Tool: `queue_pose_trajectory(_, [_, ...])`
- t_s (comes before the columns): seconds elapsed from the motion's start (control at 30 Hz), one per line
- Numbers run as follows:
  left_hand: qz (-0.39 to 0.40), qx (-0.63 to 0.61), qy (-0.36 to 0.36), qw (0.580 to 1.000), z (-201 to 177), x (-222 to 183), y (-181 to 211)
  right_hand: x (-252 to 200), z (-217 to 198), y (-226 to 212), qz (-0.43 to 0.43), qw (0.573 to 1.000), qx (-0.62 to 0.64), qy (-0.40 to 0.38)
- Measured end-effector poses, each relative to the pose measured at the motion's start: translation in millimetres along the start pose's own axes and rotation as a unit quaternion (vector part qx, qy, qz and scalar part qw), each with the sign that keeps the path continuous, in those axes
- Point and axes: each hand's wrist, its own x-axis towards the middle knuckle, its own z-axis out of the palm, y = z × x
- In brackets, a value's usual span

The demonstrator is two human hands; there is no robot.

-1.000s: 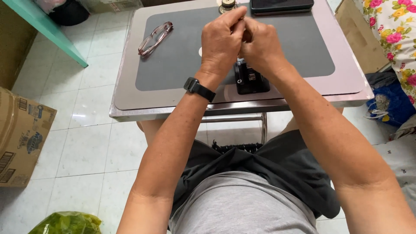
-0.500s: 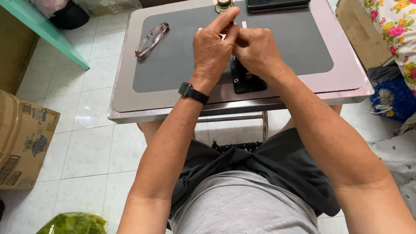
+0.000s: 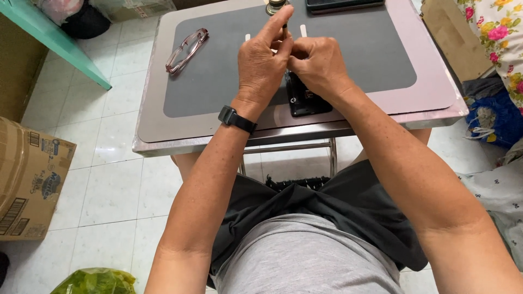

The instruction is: Using a precision screwdriver to remove small screws from the internal frame of a mobile phone.

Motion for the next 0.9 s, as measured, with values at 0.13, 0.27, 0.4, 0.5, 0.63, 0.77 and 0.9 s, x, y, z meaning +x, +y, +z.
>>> queue_pose_trajectory(0.13, [-0.013,-0.017,-0.015,1.000,1,-1,1,-2,-1,-1,0.054,0.998,0.014,0.003])
queue_pose_trajectory(0.27, [-0.016,-0.034,-0.025,0.999,3,2,-5,-9,-15,-12,-0.029,0.999,-0.018,0.010])
queue_pose_trajectory(0.4, [0.009,0.010,-0.038,0.999,-4,7,-12,-55,-34,-13,-0.076,0.990,-0.115,0.031])
queue_pose_trajectory(0.5, [0.003,0.010,-0.049,0.999,-8,12,-11,-80,-42,-10,-0.011,0.991,-0.132,0.001])
queue_pose_trajectory(0.63, [-0.007,0.000,-0.038,0.999,-12,12,-18,-90,-45,-14,0.039,0.989,-0.144,-0.027])
queue_pose_trajectory(0.77, [-0.127,-0.141,0.024,0.982,-29,9,-20,-96,-47,-17,0.037,0.985,-0.163,-0.033])
queue_pose_trajectory(0.9, [-0.232,-0.218,-0.028,0.948,-50,-13,-4,-99,-46,-15,0.018,0.984,-0.175,-0.028])
